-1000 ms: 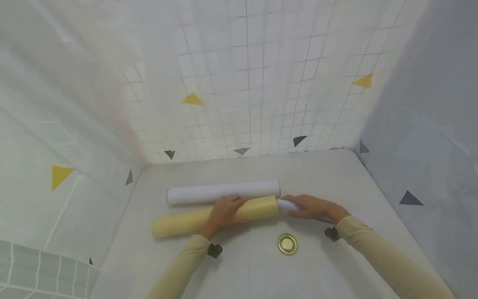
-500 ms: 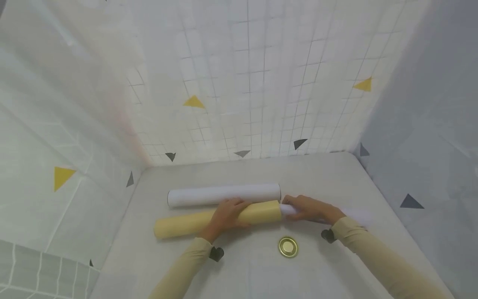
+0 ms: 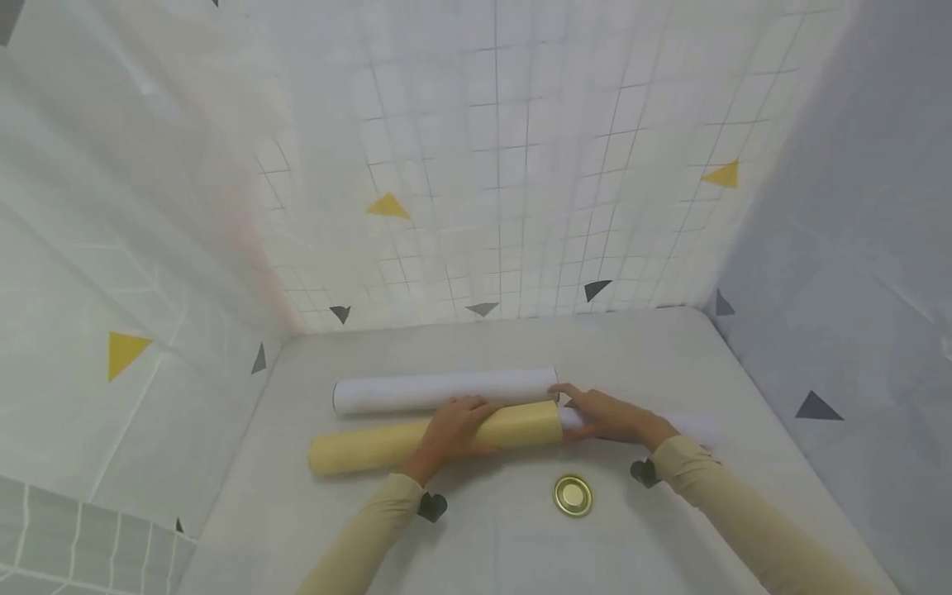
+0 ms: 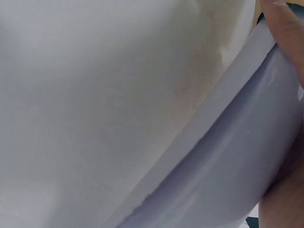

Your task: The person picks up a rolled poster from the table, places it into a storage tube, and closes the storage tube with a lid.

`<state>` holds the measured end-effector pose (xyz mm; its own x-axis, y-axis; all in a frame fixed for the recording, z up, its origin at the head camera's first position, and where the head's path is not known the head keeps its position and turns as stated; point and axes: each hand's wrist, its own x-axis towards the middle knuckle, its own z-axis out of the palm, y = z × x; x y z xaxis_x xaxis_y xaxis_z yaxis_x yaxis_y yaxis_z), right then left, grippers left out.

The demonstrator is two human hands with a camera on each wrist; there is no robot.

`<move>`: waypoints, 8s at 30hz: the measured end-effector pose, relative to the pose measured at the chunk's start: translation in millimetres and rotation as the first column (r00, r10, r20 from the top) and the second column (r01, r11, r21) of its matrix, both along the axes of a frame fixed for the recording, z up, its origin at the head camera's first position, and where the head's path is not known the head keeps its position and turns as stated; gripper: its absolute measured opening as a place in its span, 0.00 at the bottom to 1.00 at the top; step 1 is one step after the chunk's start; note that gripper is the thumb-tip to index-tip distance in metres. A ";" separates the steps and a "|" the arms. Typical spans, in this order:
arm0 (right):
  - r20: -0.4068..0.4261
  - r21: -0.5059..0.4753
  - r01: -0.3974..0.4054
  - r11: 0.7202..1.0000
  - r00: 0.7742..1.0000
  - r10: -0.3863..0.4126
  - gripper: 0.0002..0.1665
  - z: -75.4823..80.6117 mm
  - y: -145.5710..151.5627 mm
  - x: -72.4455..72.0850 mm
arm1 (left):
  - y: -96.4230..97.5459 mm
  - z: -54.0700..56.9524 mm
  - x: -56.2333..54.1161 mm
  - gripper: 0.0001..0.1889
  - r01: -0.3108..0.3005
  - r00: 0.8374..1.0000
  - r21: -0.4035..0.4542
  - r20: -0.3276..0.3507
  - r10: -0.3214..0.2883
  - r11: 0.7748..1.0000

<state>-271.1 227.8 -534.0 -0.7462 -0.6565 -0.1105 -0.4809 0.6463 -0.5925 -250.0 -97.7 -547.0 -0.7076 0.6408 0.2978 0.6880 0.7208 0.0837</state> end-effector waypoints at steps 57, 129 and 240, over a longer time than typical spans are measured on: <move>0.088 0.248 0.116 0.962 0.986 -0.142 0.24 1.8 78.2 9.3 | -0.9 1.2 1.5 0.43 -0.032 0.999 -0.014 -0.028 0.032 0.999; -0.348 0.077 0.429 0.900 0.858 -0.379 0.31 -3.6 44.6 -6.7 | -2.2 2.5 0.4 0.41 -0.062 0.998 0.033 -0.008 0.062 0.998; 0.126 -0.272 0.150 0.951 0.985 -0.119 0.20 -21.1 -5.8 6.3 | -6.0 -5.2 1.2 0.43 -0.052 0.995 0.038 -0.087 0.055 0.998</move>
<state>-264.7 222.0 -555.1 -0.8237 -0.5666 -0.0212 -0.3246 0.5020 -0.8016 -248.7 -103.7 -552.2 -0.7110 0.5904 0.3820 0.6541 0.7547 0.0511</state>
